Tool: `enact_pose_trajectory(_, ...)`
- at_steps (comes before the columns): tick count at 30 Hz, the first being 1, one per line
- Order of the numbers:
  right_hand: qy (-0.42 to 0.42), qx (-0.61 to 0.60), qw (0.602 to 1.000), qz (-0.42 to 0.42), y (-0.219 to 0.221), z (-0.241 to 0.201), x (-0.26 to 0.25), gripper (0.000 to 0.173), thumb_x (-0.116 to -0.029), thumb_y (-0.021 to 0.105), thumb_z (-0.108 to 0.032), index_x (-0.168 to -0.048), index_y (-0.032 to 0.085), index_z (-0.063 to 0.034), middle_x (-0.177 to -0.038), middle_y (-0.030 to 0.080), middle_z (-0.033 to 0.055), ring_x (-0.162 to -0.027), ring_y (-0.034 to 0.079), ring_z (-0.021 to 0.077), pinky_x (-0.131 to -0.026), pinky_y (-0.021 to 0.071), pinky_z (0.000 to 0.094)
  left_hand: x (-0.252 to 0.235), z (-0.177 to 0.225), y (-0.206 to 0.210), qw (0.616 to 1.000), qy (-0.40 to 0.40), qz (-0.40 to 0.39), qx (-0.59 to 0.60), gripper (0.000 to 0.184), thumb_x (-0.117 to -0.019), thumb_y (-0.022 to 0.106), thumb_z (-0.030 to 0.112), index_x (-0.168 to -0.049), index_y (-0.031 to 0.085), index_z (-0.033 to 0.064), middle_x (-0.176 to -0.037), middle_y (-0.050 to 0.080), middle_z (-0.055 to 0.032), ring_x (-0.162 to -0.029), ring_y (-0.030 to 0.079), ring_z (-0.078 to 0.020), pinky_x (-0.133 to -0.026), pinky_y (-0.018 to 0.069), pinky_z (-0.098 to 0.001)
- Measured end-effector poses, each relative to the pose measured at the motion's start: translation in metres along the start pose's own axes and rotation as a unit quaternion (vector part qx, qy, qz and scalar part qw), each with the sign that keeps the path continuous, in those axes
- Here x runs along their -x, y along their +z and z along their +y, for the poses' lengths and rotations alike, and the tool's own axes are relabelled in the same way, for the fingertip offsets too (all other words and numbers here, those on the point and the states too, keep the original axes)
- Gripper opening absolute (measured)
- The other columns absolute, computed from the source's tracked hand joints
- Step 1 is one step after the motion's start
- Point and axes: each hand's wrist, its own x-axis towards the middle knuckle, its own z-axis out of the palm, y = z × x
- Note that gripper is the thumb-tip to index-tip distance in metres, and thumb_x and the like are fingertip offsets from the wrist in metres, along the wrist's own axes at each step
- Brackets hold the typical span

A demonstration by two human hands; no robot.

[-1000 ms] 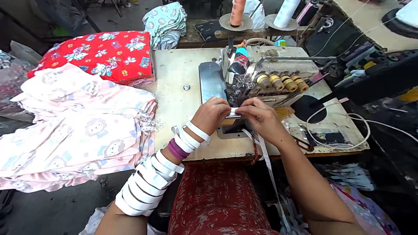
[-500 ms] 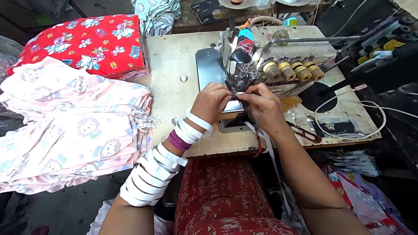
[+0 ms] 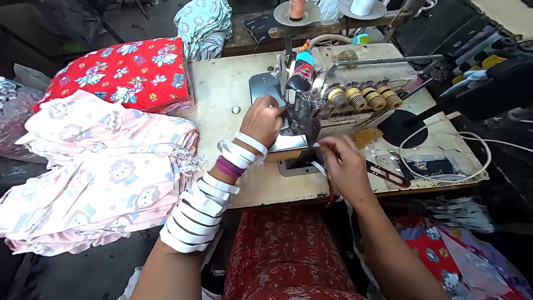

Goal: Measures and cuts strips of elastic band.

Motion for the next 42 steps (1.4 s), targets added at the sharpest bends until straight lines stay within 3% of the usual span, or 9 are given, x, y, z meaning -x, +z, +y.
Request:
enact_pose_trajectory(6, 0.098, -0.111, 0.988, -0.046, -0.022, 0.014, 0.028, 0.024, -0.1016, 0.054, -0.01, -0.111, 0.073, 0.0009, -0.106, 0.066, 0.0135, -0.091, 0.063, 0.0097, -0.08, 0.0523, 0.0207, 0.062, 0.037, -0.038, 0.989, -0.081, -0.073, -0.1, 0.023, -0.0926, 0.063, -0.006, -0.113, 0.074, -0.0031, -0.109, 0.067, -0.0284, -0.086, 0.07, -0.0436, -0.073, 0.0578, -0.0573)
enact_pose_trajectory(10, 0.167, -0.174, 0.968, -0.067, -0.017, 0.009, 0.03, 0.031, -0.1056, 0.054, -0.021, -0.112, 0.073, 0.0025, -0.1, 0.072, 0.0089, -0.086, 0.064, 0.003, -0.08, 0.0523, 0.0198, 0.078, 0.089, 0.006, 0.996, -0.005, -0.088, 0.025, 0.023, -0.0973, 0.055, -0.002, -0.109, 0.075, -0.004, -0.1, 0.073, -0.0232, -0.092, 0.073, -0.037, -0.084, 0.0591, -0.0487)
enact_pose_trajectory(14, 0.29, -0.357, 0.887, -0.048, -0.019, 0.005, 0.021, 0.039, -0.1125, 0.034, -0.025, -0.098, 0.062, -0.0031, -0.063, 0.049, -0.0104, -0.046, 0.036, -0.0051, -0.045, 0.0319, 0.0132, 0.048, 0.115, 0.058, 0.98, -0.009, 0.012, 0.198, 0.021, -0.0956, 0.058, -0.006, -0.109, 0.074, -0.008, -0.101, 0.073, -0.0225, -0.089, 0.073, -0.0298, -0.084, 0.0588, -0.0427)
enact_pose_trajectory(20, 0.206, -0.494, 0.844, 0.017, -0.04, -0.025, 0.049, 0.02, -0.0968, 0.058, -0.001, -0.088, 0.074, -0.01, -0.065, 0.062, -0.01, -0.046, 0.04, -0.0066, -0.044, 0.0329, 0.0122, 0.085, 0.133, 0.03, 0.845, -0.113, 0.076, 0.518, 0.016, -0.0903, 0.068, -0.008, -0.104, 0.073, -0.0026, -0.09, 0.076, -0.0046, -0.072, 0.072, -0.0075, -0.068, 0.0624, -0.0248)
enact_pose_trajectory(32, 0.061, -0.434, 0.894, -0.093, -0.037, -0.062, 0.084, 0.013, -0.0914, 0.061, -0.006, -0.096, 0.073, -0.0065, -0.071, 0.063, -0.0141, -0.058, 0.05, -0.0092, -0.054, 0.042, 0.0111, 0.172, 0.059, -0.005, 0.88, -0.169, 0.257, 0.363, 0.024, -0.0913, 0.067, -0.002, -0.115, 0.065, -0.0046, -0.096, 0.074, -0.005, -0.072, 0.07, -0.0067, -0.07, 0.0606, -0.0275)
enact_pose_trajectory(35, -0.068, -0.31, 0.939, -0.135, -0.033, -0.076, 0.102, 0.016, -0.093, 0.062, -0.004, -0.098, 0.073, 0.0072, -0.08, 0.069, -0.0001, -0.07, 0.058, -0.006, -0.066, 0.0495, 0.0116, 0.18, 0.044, -0.012, 0.793, -0.276, 0.324, 0.437, 0.011, -0.0994, 0.055, 0.002, -0.091, 0.055, 0.0087, -0.069, 0.062, 0.0057, -0.048, 0.054, -0.0011, -0.048, 0.0494, -0.0177)
enact_pose_trajectory(37, -0.149, -0.221, 0.953, -0.145, -0.013, -0.085, 0.12, 0.016, -0.0932, 0.062, -0.006, -0.096, 0.074, 0.0044, -0.083, 0.072, 0.0098, -0.073, 0.065, 0.0077, -0.068, 0.0545, 0.0211, 0.18, 0.065, -0.016, 0.651, -0.341, 0.289, 0.613, 0.047, -0.1133, 0.032, 0.024, -0.072, 0.052, 0.016, -0.051, 0.052, 0.0072, -0.041, 0.047, -0.0005, -0.044, 0.0425, -0.0142)
enact_pose_trajectory(39, -0.231, -0.173, 0.947, -0.143, 0.014, -0.09, 0.141, 0.014, -0.0921, 0.064, -0.007, -0.094, 0.075, 0.0008, -0.078, 0.071, 0.0113, -0.066, 0.068, 0.0167, -0.06, 0.056, 0.0294, 0.192, 0.077, -0.01, 0.574, -0.256, 0.219, 0.747, 0.054, -0.1092, 0.023, 0.053, -0.101, 0.067, 0.0228, -0.082, 0.073, 0.0043, -0.072, 0.07, -0.0085, -0.068, 0.0589, -0.0243)
enact_pose_trajectory(42, -0.235, -0.195, 0.928, -0.211, 0.027, -0.093, 0.154, 0.019, -0.0984, 0.063, -0.013, -0.106, 0.074, 0.0007, -0.087, 0.073, 0.0125, -0.071, 0.071, 0.0194, -0.062, 0.0576, 0.0336, 0.2, 0.077, -0.015, 0.58, -0.048, 0.135, 0.802, 0.108, -0.0719, 0.06, 0.084, -0.16, 0.019, 0.0364, -0.157, 0.047, -0.0038, -0.138, 0.054, -0.0317, -0.107, 0.0498, -0.0525)
